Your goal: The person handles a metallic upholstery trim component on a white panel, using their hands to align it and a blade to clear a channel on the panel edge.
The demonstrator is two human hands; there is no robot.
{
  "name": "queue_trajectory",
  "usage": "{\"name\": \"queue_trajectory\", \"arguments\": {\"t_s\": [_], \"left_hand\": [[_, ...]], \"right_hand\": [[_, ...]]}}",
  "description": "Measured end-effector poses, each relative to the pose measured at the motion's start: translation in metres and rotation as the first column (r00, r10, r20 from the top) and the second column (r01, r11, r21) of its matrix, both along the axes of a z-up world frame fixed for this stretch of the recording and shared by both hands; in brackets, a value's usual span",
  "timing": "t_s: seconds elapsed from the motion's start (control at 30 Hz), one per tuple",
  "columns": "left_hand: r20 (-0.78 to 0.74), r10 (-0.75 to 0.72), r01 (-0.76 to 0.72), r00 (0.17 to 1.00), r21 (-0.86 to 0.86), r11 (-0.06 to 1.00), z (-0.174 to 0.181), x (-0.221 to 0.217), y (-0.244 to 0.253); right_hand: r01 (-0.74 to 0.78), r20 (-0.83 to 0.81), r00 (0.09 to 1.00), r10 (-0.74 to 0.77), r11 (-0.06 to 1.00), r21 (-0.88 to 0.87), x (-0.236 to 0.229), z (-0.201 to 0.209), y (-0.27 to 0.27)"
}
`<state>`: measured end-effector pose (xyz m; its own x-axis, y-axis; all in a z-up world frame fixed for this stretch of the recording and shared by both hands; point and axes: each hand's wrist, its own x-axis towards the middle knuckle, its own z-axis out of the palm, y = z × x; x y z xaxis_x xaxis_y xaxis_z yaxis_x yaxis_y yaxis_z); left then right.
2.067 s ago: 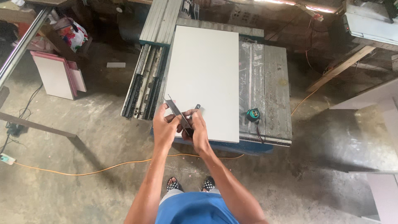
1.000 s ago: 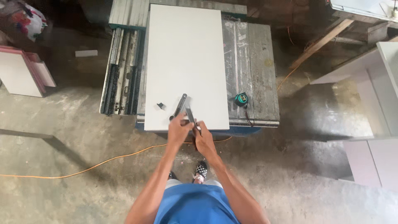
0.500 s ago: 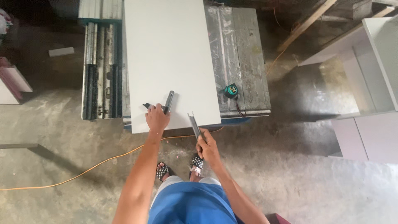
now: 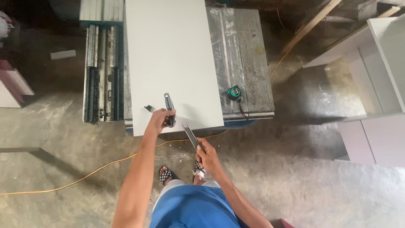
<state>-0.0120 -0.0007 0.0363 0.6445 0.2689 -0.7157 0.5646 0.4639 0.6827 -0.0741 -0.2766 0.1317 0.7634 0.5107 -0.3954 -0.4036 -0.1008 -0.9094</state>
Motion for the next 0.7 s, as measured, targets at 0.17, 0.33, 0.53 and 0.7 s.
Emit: {"name": "queue_trajectory", "arguments": {"t_s": [0.17,0.33,0.53,0.7], "left_hand": [[0.119,0.101,-0.105,0.988,0.03,0.994,0.081,-0.015,-0.019],[0.204,0.233,-0.234,0.951,-0.019,0.972,0.122,-0.025,-0.032],[0.33,0.304,-0.301,0.893,-0.062,0.951,0.139,-0.036,-0.029],[0.414,0.288,-0.316,0.863,-0.002,0.949,0.148,-0.04,-0.03]], "right_hand": [[-0.069,0.129,0.989,0.074,0.997,-0.039,0.001,0.005,0.002],[-0.095,0.229,0.968,0.101,0.995,-0.039,-0.004,0.032,0.007],[-0.076,0.286,0.955,0.075,0.997,-0.009,-0.006,0.044,0.014],[-0.084,0.346,0.934,0.085,0.996,-0.018,-0.006,0.048,0.019]]}}
